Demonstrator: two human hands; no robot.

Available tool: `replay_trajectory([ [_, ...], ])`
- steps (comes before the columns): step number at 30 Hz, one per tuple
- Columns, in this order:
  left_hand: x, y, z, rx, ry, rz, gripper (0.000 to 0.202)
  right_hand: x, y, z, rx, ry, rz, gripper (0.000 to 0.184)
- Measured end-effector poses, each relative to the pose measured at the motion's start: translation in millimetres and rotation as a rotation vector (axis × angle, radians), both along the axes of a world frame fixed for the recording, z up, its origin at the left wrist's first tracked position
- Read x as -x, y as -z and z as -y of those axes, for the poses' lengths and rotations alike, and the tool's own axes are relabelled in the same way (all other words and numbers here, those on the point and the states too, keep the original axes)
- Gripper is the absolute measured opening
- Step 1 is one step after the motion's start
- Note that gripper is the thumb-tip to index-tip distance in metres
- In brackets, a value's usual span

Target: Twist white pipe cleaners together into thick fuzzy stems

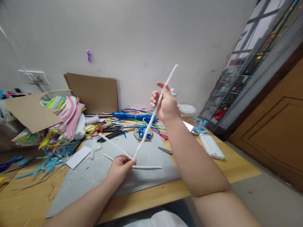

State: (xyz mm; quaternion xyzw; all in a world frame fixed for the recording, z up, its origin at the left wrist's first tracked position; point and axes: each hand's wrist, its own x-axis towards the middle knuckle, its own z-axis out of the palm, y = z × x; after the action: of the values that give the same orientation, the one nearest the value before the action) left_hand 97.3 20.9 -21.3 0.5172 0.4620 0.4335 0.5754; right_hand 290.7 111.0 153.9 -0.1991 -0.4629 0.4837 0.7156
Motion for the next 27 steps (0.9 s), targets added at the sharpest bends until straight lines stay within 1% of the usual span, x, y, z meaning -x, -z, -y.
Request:
replay_trajectory([
  [2,4.5,-5.0,-2.2,-0.007,0.027,0.071,0.025,2.6,8.2,2.0,0.096,-0.08,0.029,0.034],
  [3,7.5,-7.6,-3.7,-0.008,0.043,0.107,0.025,4.4,15.1,4.0,0.137,-0.123,0.05,0.04],
  [5,13.7,-12.7,-6.8,0.0,0.068,0.174,0.027,9.9,33.9,10.9,0.193,-0.205,0.108,0.051],
  [6,16.6,-15.0,-8.2,0.01,0.078,0.204,0.027,13.8,45.3,16.1,0.215,-0.244,0.148,0.053],
  [7,19.1,-17.0,-9.4,0.024,0.087,0.232,0.028,18.4,57.3,22.2,0.235,-0.282,0.205,0.053],
  [9,23.2,-20.3,-11.1,0.057,0.108,0.283,0.028,29.3,80.5,36.5,0.252,-0.33,0.385,0.042],
  [11,26.0,-22.6,-11.7,0.092,0.143,0.324,0.029,40.4,98.8,50.8,0.207,-0.309,0.527,0.032],
  [12,27.0,-23.5,-11.7,0.11,0.167,0.341,0.029,45.3,105.2,57.0,0.185,-0.318,0.553,0.029],
  [14,28.5,-24.6,-11.2,0.148,0.224,0.368,0.029,52.9,112.6,65.9,0.163,-0.35,0.556,0.027],
  [17,29.4,-24.7,-10.1,0.195,0.291,0.4,0.03,58.9,115.6,70.5,0.188,-0.364,0.462,0.027],
  [20,28.5,-23.2,-9.3,0.227,0.324,0.429,0.029,61.4,117.2,68.5,0.216,-0.304,0.337,0.026],
  [22,27.3,-21.9,-8.8,0.25,0.336,0.447,0.029,62.8,119.4,66.6,0.205,-0.251,0.285,0.024],
  [25,25.8,-20.8,-7.8,0.286,0.341,0.476,0.029,64.6,122.9,65.0,0.188,-0.205,0.252,0.023],
  [27,25.4,-21.0,-7.0,0.308,0.345,0.495,0.031,64.8,124.0,64.7,0.173,-0.204,0.265,0.021],
])
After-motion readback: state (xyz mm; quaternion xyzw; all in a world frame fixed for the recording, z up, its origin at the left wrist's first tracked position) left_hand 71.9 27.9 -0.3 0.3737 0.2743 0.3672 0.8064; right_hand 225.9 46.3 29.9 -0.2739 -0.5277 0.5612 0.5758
